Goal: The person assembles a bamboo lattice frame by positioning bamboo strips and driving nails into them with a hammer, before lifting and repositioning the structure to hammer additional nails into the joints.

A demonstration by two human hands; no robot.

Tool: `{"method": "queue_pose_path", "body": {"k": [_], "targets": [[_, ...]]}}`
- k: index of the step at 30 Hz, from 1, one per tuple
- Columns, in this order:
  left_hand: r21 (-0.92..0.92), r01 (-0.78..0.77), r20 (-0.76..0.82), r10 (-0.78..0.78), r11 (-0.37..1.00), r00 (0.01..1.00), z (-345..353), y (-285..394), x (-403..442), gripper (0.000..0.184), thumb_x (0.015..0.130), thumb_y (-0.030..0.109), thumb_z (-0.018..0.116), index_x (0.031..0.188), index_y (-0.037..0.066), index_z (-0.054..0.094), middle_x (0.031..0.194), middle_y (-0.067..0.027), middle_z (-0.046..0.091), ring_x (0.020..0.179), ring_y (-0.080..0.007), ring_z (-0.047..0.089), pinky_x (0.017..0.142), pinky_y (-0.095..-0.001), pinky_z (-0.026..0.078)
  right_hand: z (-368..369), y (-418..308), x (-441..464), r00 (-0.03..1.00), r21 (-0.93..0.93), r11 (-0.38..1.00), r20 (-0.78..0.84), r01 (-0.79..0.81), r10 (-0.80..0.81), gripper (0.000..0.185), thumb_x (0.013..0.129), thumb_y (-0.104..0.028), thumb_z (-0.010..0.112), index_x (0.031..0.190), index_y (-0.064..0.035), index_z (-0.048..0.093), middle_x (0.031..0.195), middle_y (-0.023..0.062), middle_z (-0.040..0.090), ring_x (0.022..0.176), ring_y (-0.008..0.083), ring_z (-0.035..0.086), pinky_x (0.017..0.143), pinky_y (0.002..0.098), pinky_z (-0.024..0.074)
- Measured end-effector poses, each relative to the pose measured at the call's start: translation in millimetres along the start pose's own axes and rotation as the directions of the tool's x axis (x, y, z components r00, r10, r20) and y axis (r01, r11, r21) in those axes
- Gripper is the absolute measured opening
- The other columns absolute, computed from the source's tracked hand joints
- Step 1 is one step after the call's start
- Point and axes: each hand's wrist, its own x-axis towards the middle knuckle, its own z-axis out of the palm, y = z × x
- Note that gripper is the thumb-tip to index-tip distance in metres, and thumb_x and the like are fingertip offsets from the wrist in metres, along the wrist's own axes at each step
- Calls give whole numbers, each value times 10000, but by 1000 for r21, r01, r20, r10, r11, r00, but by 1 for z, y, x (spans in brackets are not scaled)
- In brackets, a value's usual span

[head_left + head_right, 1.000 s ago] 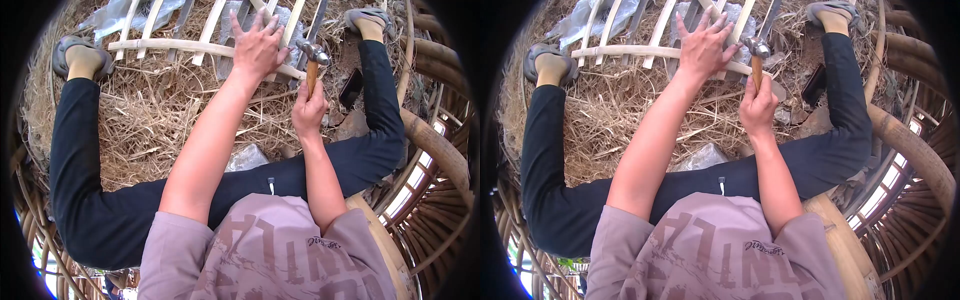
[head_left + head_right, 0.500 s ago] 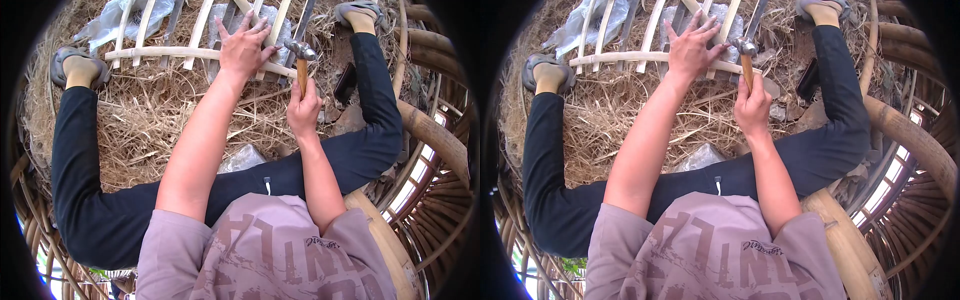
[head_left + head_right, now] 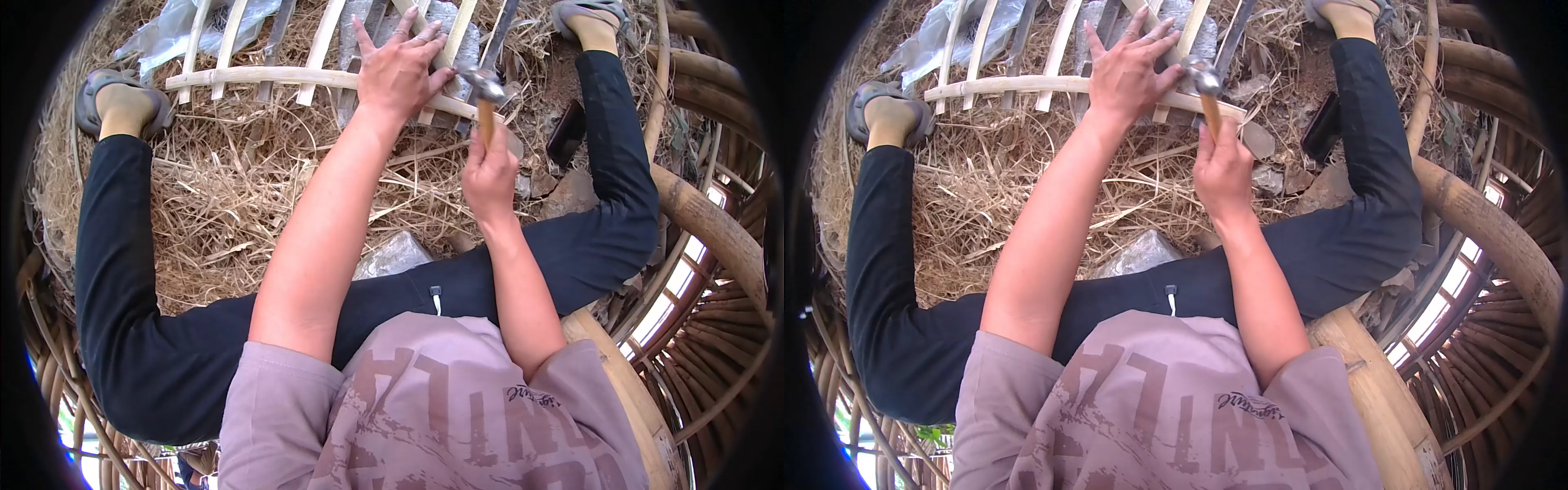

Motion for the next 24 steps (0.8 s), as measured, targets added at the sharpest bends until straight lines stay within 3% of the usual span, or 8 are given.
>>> {"method": "queue_pose_path", "body": {"k": [4, 7, 12, 13, 18, 19, 21, 24], "targets": [[-10, -5, -11, 5, 1000, 1000, 2, -3, 0, 507, 878, 408, 733, 1325, 175, 680, 1426, 34, 629, 1471, -227, 427, 1194, -752, 10, 1, 3, -3, 984, 1, 989, -99, 146, -145, 135, 1026, -129, 592, 1030, -17, 517, 719, 248, 650, 675, 460, 682, 533, 515, 490], [-26, 2, 3, -2, 1000, 1000, -1, -1, -2, 502, 882, 398, 726, 1334, 184, 674, 1429, 36, 627, 1477, -226, 418, 1198, -750, 14, 3, 7, -1, 998, -90, 995, 51, 30, -26, 130, 1020, -107, 596, 1078, -13, 528, 730, 239, 654, 686, 454, 688, 540, 512, 493], [-37, 22, 2, -22, 999, 1000, 0, -2, -6, 504, 880, 389, 726, 1341, 194, 669, 1441, 37, 615, 1481, -229, 409, 1199, -752, 33, -2, -7, -3, 978, 2, 987, -135, 161, -159, 111, 1023, -109, 586, 1040, -22, 520, 744, 255, 659, 711, 473, 684, 548, 519, 500], [-43, 14, -1, -14, 999, 1000, -1, 0, -3, 507, 877, 388, 727, 1341, 194, 668, 1446, 37, 610, 1480, -231, 410, 1197, -754, 38, -1, -2, -2, 999, -91, 996, 41, -8, 12, 116, 1022, -95, 583, 1072, -7, 526, 765, 248, 661, 724, 458, 694, 560, 509, 510], [-36, -9, -46, 7, 999, 999, -1, 0, -7, 514, 873, 385, 730, 1345, 192, 664, 1413, 34, 635, 1471, -227, 425, 1200, -749, 52, -4, -13, -5, 974, -32, 983, -130, 182, -184, 130, 1021, -120, 591, 1024, -20, 508, 750, 260, 658, 715, 468, 690, 558, 530, 512], [-33, -4, -27, 3, 999, 1000, 0, 1, -11, 517, 874, 389, 730, 1348, 193, 663, 1406, 34, 640, 1469, -225, 428, 1201, -746, 54, -4, -12, -4, 1000, 0, 1000, 12, -5, 5, 127, 1021, -117, 591, 1040, -14, 521, 732, 257, 647, 696, 465, 686, 552, 531, 501], [-17, -11, -34, 10, 1000, 999, -4, 1, 4, 522, 876, 395, 728, 1353, 195, 660, 1391, 33, 651, 1465, -223, 433, 1204, -739, 58, -1, -3, -2, 996, -157, 984, 24, 83, -80, 213, 1042, -126, 564, 1208, 7, 557, 703, 215, 623, 659, 400, 697, 551, 474, 500], [-15, -8, -49, 8, 1000, 999, -1, -1, 0, 528, 872, 399, 736, 1353, 193, 665, 1409, 37, 641, 1463, -221, 435, 1205, -737, 68, -3, -6, -7, 988, -36, 991, -83, 127, -129, 195, 1041, -128, 564, 1184, 5, 573, 697, 216, 615, 650, 398, 691, 553, 483, 491]]}}
